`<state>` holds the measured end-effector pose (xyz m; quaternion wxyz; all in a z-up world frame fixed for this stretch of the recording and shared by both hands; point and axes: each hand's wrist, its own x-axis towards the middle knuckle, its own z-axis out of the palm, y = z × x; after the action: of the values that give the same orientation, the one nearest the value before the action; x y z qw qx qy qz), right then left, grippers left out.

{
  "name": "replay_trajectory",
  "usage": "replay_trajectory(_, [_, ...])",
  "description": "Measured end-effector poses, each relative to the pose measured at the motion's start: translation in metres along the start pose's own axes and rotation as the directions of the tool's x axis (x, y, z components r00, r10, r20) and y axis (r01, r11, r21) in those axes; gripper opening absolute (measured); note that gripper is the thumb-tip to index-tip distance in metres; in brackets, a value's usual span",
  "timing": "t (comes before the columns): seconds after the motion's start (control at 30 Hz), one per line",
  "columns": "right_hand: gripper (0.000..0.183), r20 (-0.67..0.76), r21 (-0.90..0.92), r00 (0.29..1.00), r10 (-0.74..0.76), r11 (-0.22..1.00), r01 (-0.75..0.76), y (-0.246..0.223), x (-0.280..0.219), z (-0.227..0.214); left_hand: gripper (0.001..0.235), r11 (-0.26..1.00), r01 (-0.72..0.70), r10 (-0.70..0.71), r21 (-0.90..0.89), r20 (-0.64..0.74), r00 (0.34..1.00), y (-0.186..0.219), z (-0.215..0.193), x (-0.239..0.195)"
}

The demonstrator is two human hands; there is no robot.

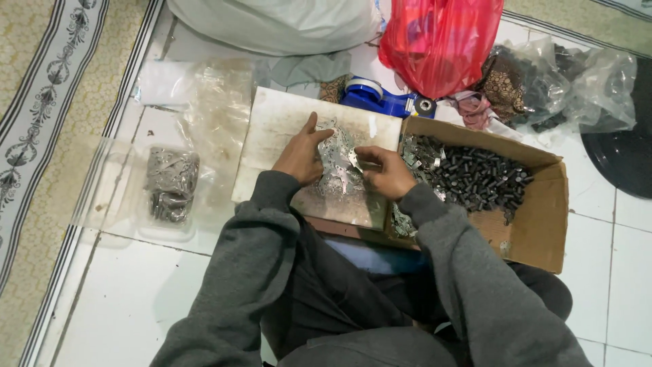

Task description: Sorting small metal components from a bulk cardboard box and placing them into small plastic bags.

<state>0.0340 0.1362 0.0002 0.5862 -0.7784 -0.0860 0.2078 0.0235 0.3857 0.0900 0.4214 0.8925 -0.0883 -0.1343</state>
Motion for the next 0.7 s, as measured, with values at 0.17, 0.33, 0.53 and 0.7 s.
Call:
replay_trajectory(0.17, [0.055, 0.002, -0.015, 1.0, -0.018, 1.0, 0.018, -0.042, -0.02, -0.028, 0.062, 0.981, 0.058, -0.057, 0.186, -0.007, 0.998, -0.019, 0.017, 0.011])
replay_trajectory(0.33, [0.044, -0.125, 0.082, 0.982, 0.143, 0.988, -0.134, -0.04, -0.063, -0.107, 0.058, 0.95, 0.043, -0.055, 0.308, 0.032, 0.998, 0.014, 0.042, 0.019])
replay_trajectory(0.53, [0.031, -0.242, -0.277, 0.959, 0.144, 0.937, -0.211, 0.02, -0.133, -0.228, 0.045, 0.942, -0.303, 0.28, 0.147, 0.158, 0.947, 0.061, 0.138, 0.039])
replay_trajectory(0.7, [0.044, -0.259, -0.773, 0.861, 0.438, 0.439, -0.457, 0.131, -0.182, -0.284, 0.03, 0.93, -0.36, 0.312, 0.071, 0.364, 0.878, 0.096, 0.228, 0.046])
